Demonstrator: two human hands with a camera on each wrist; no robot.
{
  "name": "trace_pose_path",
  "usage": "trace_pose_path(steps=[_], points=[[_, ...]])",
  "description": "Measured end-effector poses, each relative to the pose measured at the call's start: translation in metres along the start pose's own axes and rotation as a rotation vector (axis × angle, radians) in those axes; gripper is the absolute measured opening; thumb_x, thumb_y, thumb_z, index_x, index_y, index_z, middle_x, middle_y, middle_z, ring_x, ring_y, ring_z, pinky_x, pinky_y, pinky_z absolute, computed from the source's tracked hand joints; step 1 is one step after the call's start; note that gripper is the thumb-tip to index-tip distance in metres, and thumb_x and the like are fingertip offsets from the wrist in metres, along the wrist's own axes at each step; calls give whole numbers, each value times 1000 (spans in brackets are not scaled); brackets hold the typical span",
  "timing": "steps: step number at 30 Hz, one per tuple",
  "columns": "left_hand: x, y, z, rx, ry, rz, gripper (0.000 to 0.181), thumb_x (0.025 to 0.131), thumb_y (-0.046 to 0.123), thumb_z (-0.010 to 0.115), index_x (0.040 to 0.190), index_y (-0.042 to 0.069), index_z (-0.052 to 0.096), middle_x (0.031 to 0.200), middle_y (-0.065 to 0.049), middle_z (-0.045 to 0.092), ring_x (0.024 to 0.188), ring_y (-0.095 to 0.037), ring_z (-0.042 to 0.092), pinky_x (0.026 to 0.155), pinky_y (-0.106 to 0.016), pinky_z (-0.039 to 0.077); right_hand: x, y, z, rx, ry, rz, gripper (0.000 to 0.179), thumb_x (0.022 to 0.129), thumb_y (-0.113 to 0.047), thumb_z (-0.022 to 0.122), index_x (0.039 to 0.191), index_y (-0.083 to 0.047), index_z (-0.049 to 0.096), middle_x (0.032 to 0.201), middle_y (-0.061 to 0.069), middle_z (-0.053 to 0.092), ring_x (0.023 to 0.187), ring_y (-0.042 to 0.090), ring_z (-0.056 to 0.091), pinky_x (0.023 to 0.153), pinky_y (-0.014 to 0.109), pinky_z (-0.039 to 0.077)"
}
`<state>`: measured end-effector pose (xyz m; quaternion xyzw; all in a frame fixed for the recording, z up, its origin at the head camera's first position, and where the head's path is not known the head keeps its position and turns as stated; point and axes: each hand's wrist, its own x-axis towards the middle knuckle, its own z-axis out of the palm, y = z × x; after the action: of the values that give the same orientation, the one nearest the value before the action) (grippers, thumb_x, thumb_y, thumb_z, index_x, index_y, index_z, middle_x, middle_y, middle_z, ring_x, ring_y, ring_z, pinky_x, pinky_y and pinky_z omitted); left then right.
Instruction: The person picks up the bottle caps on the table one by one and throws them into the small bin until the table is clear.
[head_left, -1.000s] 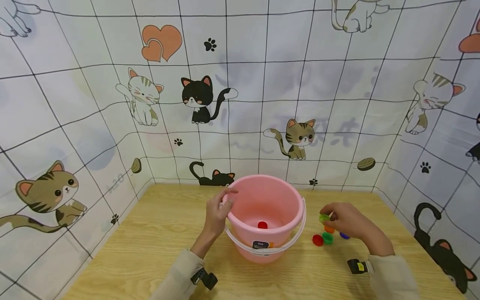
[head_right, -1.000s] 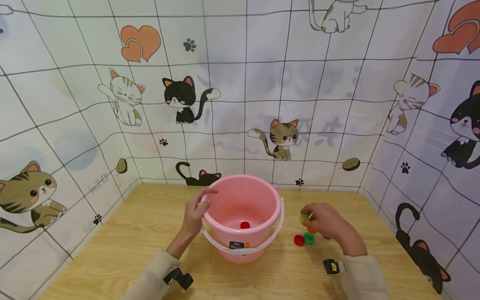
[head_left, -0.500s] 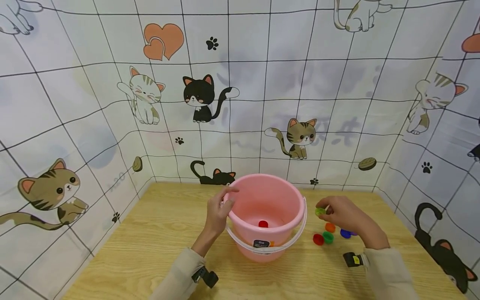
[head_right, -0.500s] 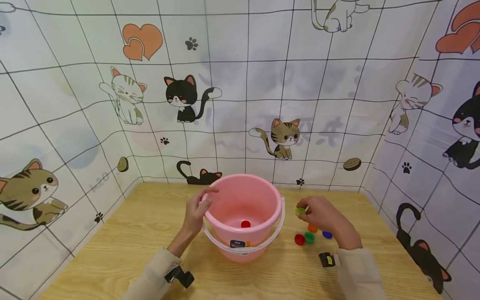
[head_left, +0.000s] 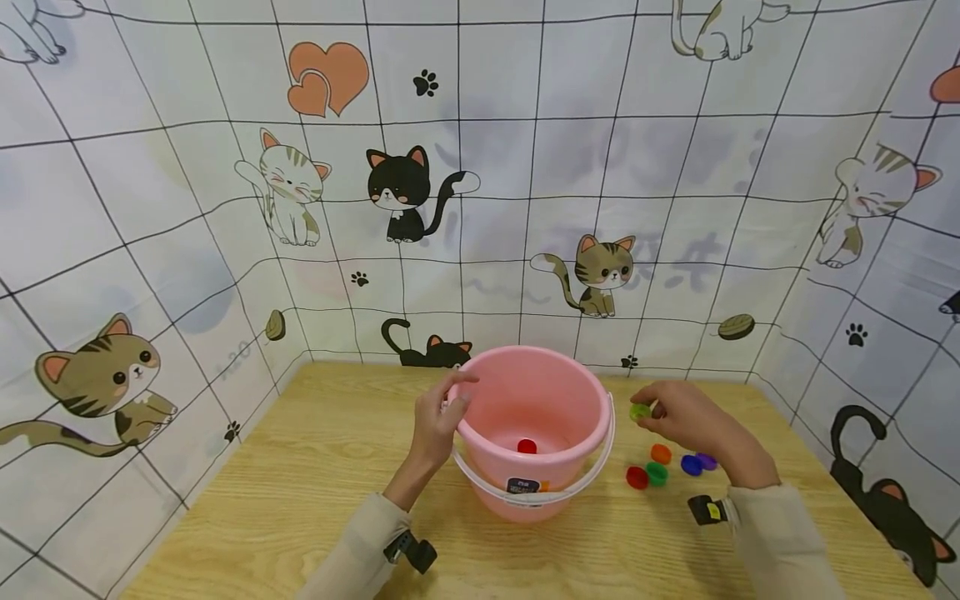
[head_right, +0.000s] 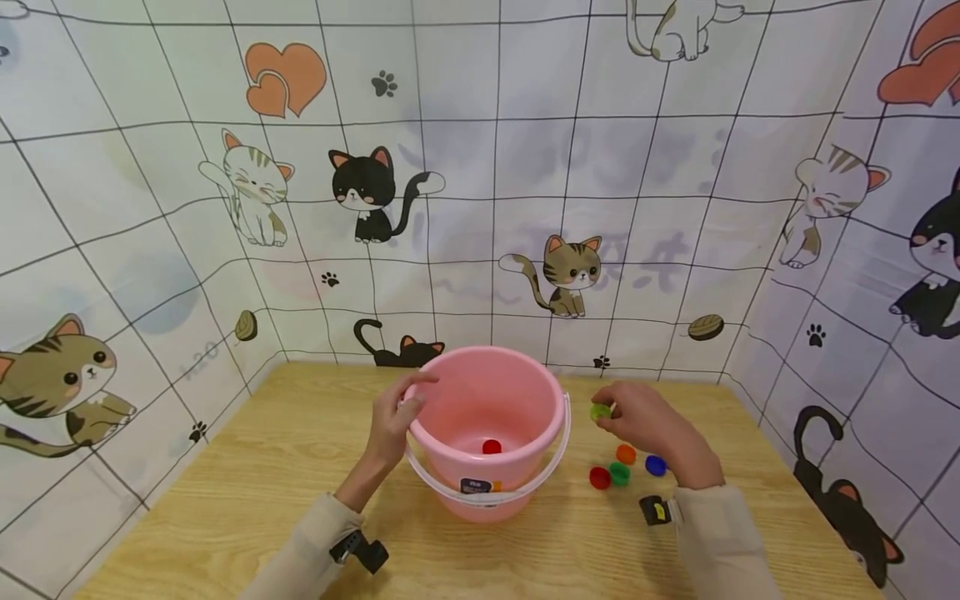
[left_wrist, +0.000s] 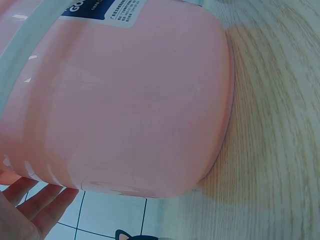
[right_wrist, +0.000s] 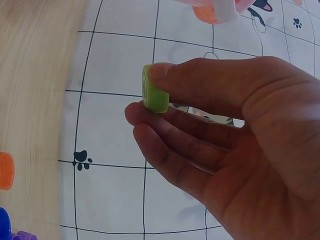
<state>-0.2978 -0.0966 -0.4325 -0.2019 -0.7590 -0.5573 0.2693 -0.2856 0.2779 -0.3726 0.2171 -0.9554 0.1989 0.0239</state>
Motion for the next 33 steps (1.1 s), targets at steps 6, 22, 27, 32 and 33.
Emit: trace_pose_path(steps=[6,22,27,32,33], points=[[0,1,0,-3,-3,0,35,91,25,52,116,14,74,96,-13,71,61,-12,57,53,-24,48,2,-3,-6,-4,4,-5,30,92,-12,75,117,2,72,109,15,75,85,18,70,69,32,61],[0,-1,0,-2,-1,10,34,90,24,53,114,14,74,101,-18,73,62,-7,55,53,-24,48,7,-6,-14,-35,15,-3,28,92,-13,76,116,0,74,109,14,76,83,16,72,68,33,60],[0,-1,0,-2,1,7,34,90,24,52,114,13,74,98,-17,73,61,-7,54,53,-24,48,10,-10,-19,-35,16,-12,28,91,-12,76,116,-1,74,109,14,76,84,17,72,68,32,61],[0,-1,0,-2,-1,5,34,90,24,52,115,15,74,86,-15,68,56,-5,50,51,-24,47,13,-13,-24,-24,13,-19,28,92,-12,75,117,1,74,111,16,75,84,17,72,68,31,61],[0,-1,0,-2,0,6,34,90,24,52,115,15,74,85,-14,68,56,-5,49,51,-24,46,14,-14,-25,-26,14,-19,29,92,-12,75,117,1,74,111,16,75,84,17,72,67,31,61]])
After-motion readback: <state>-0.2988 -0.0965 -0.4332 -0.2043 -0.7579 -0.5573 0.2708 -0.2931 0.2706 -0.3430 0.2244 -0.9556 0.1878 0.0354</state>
